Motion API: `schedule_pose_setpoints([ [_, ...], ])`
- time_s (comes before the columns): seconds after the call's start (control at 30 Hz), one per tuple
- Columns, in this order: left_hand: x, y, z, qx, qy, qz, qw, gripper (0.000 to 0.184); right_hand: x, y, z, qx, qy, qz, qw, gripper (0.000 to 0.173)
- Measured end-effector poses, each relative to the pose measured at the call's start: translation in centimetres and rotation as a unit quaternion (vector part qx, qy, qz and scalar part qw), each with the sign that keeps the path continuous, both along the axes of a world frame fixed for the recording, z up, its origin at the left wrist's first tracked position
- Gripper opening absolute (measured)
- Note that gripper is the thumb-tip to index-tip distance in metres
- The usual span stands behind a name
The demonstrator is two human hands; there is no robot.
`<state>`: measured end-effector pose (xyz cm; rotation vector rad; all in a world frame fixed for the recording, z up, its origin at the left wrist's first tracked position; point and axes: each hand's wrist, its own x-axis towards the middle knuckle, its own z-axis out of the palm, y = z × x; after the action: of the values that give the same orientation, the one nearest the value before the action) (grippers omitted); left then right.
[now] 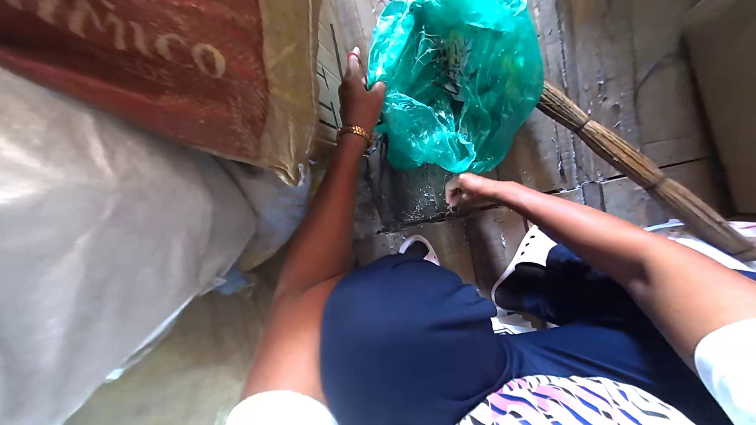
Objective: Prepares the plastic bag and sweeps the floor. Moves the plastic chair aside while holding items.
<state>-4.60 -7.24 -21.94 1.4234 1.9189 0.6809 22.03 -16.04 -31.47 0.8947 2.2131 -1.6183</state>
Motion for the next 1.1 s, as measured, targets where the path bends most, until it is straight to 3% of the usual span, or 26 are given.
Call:
schedule_pose_setpoints([
  [0.07, 0.1, 0.1, 0.0, -0.007, -0.004, 0.005, 1.0, 0.069, -0.5, 2.4, 3.6, -0.094, -0.032, -0.062, 0.993, 0.013],
  [0.17, 0.1, 0.2, -0.2, -0.014, -0.011, 0.013, 1.0, 0.07, 0.0, 6.3, 7.4, -0.192, 0.043, -0.153, 0.968, 0.003],
  [0.23, 0.2, 0.2, -0.4, -0.016, -0.015, 0.012, 1.0, 0.07, 0.6, 8.4, 10.0, -0.175, 0.137, -0.23, 0.947, 0.008],
  [0.3, 0.2, 0.2, -0.4, -0.018, -0.018, 0.012, 1.0, 0.07, 0.8, 10.3, 11.7, -0.094, 0.225, -0.34, 0.908, 0.008],
  [0.37, 0.2, 0.2, -0.4, -0.017, -0.018, 0.01, 1.0, 0.069, 1.4, 12.3, 12.2, 0.033, 0.212, -0.388, 0.897, 0.045],
  [0.4, 0.2, 0.2, -0.3, -0.02, -0.018, 0.01, 1.0, 0.069, 1.8, 13.3, 12.5, 0.106, 0.14, -0.38, 0.908, 0.068],
  [0.47, 0.1, 0.2, -0.2, -0.024, -0.018, 0.012, 0.999, 0.069, 2.5, 14.4, 11.9, 0.223, 0.014, -0.368, 0.903, 0.089],
  [0.6, -0.1, 0.0, -0.2, -0.025, -0.024, 0.033, 0.999, 0.065, 4.3, 13.5, 7.2, 0.375, -0.064, -0.446, 0.81, 0.091],
  [0.67, -0.2, -0.2, -0.5, -0.03, -0.043, 0.053, 0.997, 0.074, 4.6, 13.0, 5.2, 0.386, -0.097, -0.482, 0.78, 0.102],
  [0.8, 0.3, 0.2, -2.0, -0.104, -0.058, 0.071, 0.99, 0.107, 4.1, 14.0, 3.7, 0.331, -0.144, -0.525, 0.771, 0.121],
  [0.87, 0.2, 0.8, -3.4, -0.134, -0.049, 0.036, 0.989, 0.09, 3.6, 15.1, 4.0, 0.276, -0.153, -0.516, 0.797, 0.113],
  [0.9, 0.2, 1.1, -4.1, -0.131, -0.047, 0.014, 0.99, 0.069, 3.6, 15.8, 4.4, 0.252, -0.163, -0.493, 0.817, 0.1],
  [0.97, 0.3, 1.5, -4.1, -0.099, -0.056, 0.013, 0.993, 0.045, 3.8, 17.0, 5.9, 0.236, -0.146, -0.476, 0.835, 0.064],
  [1.03, 0.9, 1.6, -1.8, -0.035, -0.077, 0.067, 0.994, 0.038, 3.9, 17.3, 8.5, 0.289, -0.097, -0.492, 0.815, 0.045],
  [1.1, 1.4, 1.7, 0.7, 0.036, -0.115, 0.097, 0.988, 0.039, 4.2, 16.8, 10.0, 0.397, -0.019, -0.511, 0.762, 0.045],
])
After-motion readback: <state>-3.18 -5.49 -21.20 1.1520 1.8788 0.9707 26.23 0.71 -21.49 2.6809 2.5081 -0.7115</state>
